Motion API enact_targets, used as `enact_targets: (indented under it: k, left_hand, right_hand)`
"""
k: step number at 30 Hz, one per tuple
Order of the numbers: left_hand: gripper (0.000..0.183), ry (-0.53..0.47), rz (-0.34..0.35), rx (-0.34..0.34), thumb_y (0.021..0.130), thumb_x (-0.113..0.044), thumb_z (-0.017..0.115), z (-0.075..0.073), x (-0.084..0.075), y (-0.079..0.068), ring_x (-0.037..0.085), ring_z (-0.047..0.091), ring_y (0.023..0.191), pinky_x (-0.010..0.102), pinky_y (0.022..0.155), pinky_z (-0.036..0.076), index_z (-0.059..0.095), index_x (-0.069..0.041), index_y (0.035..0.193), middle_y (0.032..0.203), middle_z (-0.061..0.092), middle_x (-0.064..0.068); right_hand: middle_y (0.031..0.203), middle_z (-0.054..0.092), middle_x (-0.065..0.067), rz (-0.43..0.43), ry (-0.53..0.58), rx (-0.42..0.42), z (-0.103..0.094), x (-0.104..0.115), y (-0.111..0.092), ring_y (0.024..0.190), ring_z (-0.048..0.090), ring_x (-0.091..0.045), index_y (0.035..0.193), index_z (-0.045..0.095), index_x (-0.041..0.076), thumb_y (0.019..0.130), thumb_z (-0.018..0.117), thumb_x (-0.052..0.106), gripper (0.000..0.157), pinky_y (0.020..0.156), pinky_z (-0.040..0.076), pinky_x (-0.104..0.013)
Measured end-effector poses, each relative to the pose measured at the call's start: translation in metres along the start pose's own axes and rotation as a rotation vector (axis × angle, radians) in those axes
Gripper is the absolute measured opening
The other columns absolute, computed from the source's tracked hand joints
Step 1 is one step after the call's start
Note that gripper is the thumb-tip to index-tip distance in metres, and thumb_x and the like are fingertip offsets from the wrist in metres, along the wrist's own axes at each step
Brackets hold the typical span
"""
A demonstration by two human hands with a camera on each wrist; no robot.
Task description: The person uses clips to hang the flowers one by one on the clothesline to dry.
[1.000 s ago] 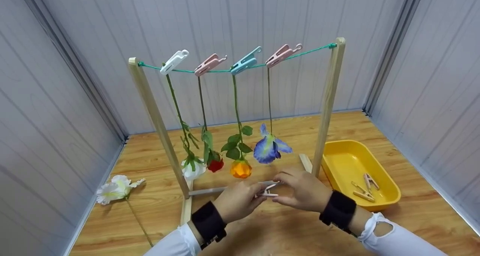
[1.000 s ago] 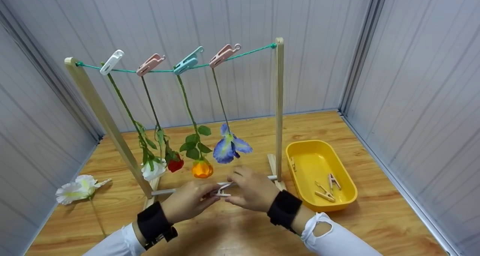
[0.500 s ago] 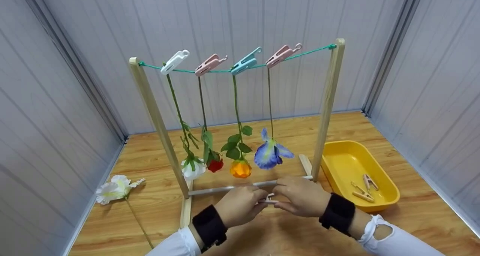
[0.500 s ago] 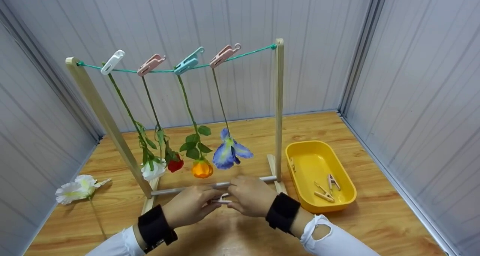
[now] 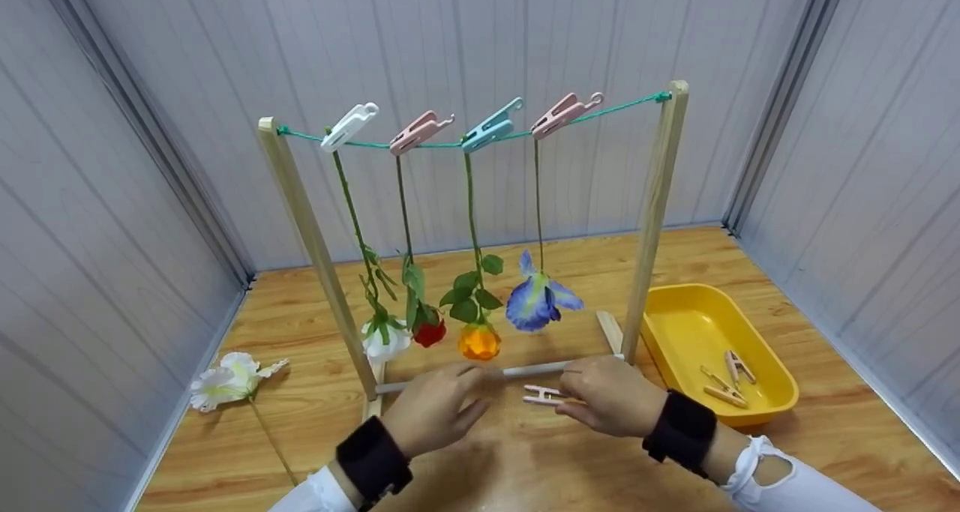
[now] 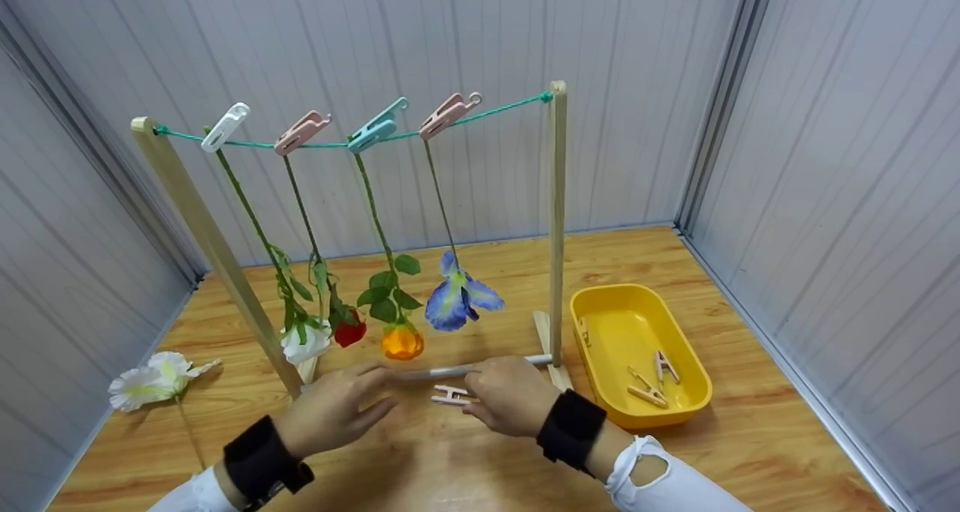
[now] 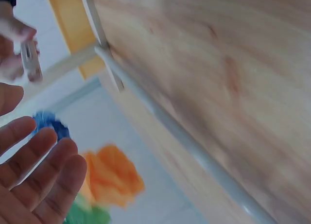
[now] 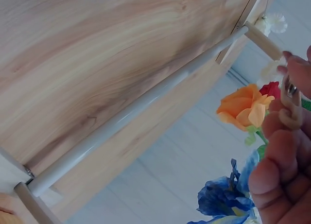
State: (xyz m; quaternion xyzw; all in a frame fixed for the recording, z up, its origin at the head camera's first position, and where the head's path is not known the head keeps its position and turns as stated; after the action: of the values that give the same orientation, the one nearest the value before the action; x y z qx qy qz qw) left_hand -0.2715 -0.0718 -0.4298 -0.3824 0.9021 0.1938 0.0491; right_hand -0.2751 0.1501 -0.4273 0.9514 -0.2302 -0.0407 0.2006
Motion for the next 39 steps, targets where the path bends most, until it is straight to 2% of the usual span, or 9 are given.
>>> enact_targets:
  k: [5, 9, 13, 17, 22, 25, 31, 36, 39]
  left_hand:
    - [0.011, 0.035, -0.031, -0.097, 0.100, -0.018, 0.079, -0.021, 0.022, -0.019, 0.015, 0.070, 0.084, 0.030, 0.074, 0.061, 0.075, -0.011, 0.108, 0.101, 0.073, 0.001]
    - [0.010, 0.070, -0.066, -0.160, 0.098, -0.013, 0.080, -0.038, 0.036, -0.034, 0.017, 0.072, 0.083, 0.031, 0.072, 0.062, 0.073, -0.010, 0.104, 0.098, 0.073, 0.003]
    - [0.010, 0.090, -0.141, -0.171, 0.096, -0.010, 0.080, -0.050, 0.054, -0.052, 0.019, 0.074, 0.083, 0.031, 0.071, 0.063, 0.073, -0.009, 0.102, 0.098, 0.074, 0.006]
    - [0.007, 0.098, -0.269, -0.148, 0.096, -0.008, 0.080, -0.058, 0.080, -0.071, 0.017, 0.072, 0.077, 0.029, 0.066, 0.060, 0.074, -0.009, 0.099, 0.095, 0.074, 0.006]
    - [0.009, 0.108, -0.466, -0.080, 0.097, -0.009, 0.079, -0.063, 0.116, -0.100, 0.017, 0.067, 0.073, 0.037, 0.063, 0.057, 0.074, -0.005, 0.103, 0.097, 0.074, 0.012]
    - [0.014, 0.127, -0.540, -0.008, 0.095, -0.007, 0.079, -0.063, 0.134, -0.115, 0.021, 0.067, 0.074, 0.043, 0.067, 0.058, 0.073, 0.000, 0.106, 0.097, 0.073, 0.015]
    - [0.015, 0.132, -0.604, 0.137, 0.090, 0.002, 0.076, -0.056, 0.163, -0.141, 0.031, 0.071, 0.083, 0.049, 0.073, 0.059, 0.070, 0.005, 0.104, 0.095, 0.072, 0.017]
    - [0.020, 0.153, -0.672, 0.254, 0.091, 0.002, 0.078, -0.045, 0.174, -0.161, 0.038, 0.070, 0.090, 0.055, 0.077, 0.059, 0.069, 0.009, 0.107, 0.100, 0.069, 0.024]
    - [0.014, 0.201, -0.694, 0.258, 0.090, 0.005, 0.074, -0.041, 0.175, -0.170, 0.039, 0.071, 0.085, 0.056, 0.073, 0.060, 0.069, 0.008, 0.103, 0.095, 0.070, 0.025]
  right_hand:
    - [0.074, 0.062, 0.005, 0.002, 0.036, -0.075, -0.003, -0.003, -0.004, 0.063, 0.050, 0.000, 0.084, 0.068, 0.012, 0.089, 0.089, 0.011, 0.022, 0.056, 0.040, -0.016]
    - [0.073, 0.063, 0.005, -0.008, 0.033, -0.107, -0.004, -0.004, -0.006, 0.063, 0.051, 0.000, 0.083, 0.068, 0.013, 0.087, 0.090, 0.010, 0.023, 0.056, 0.041, -0.016]
    - [0.072, 0.063, 0.006, -0.016, 0.030, -0.121, -0.005, -0.003, -0.007, 0.062, 0.051, 0.000, 0.083, 0.068, 0.014, 0.089, 0.089, 0.010, 0.022, 0.057, 0.040, -0.017]
    - [0.072, 0.064, 0.007, -0.003, 0.037, -0.122, -0.005, -0.003, -0.009, 0.062, 0.050, 0.001, 0.083, 0.069, 0.015, 0.090, 0.088, 0.011, 0.021, 0.057, 0.040, -0.016]
    - [0.072, 0.063, 0.006, 0.023, 0.067, -0.099, -0.003, -0.003, -0.011, 0.063, 0.047, 0.003, 0.083, 0.070, 0.014, 0.090, 0.088, 0.010, 0.020, 0.057, 0.037, -0.013]
    - [0.072, 0.063, 0.005, 0.042, 0.093, -0.080, -0.001, -0.003, -0.011, 0.063, 0.045, 0.004, 0.084, 0.070, 0.013, 0.091, 0.087, 0.010, 0.019, 0.057, 0.034, -0.011]
    - [0.072, 0.063, 0.005, 0.057, 0.126, -0.067, -0.002, -0.004, -0.012, 0.063, 0.043, 0.005, 0.084, 0.071, 0.013, 0.093, 0.086, 0.010, 0.018, 0.057, 0.033, -0.010]
    - [0.072, 0.063, 0.005, 0.069, 0.141, -0.045, -0.002, -0.004, -0.011, 0.064, 0.045, 0.004, 0.084, 0.072, 0.013, 0.095, 0.084, 0.012, 0.017, 0.057, 0.035, -0.012]
    - [0.072, 0.063, 0.005, 0.063, 0.142, -0.051, -0.002, -0.004, -0.011, 0.064, 0.044, 0.004, 0.083, 0.071, 0.013, 0.095, 0.084, 0.012, 0.017, 0.058, 0.035, -0.012]
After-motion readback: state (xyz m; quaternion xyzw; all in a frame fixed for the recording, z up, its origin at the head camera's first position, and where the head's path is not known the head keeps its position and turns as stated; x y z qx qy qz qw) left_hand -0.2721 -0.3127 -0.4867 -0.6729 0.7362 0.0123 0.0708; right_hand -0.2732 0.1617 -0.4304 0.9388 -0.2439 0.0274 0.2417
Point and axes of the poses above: each hand's wrist, its own y-axis towards the middle knuckle, its own z-axis out of the palm, x = y × z, the point moved 6 cm from there along y, towards the middle knuckle
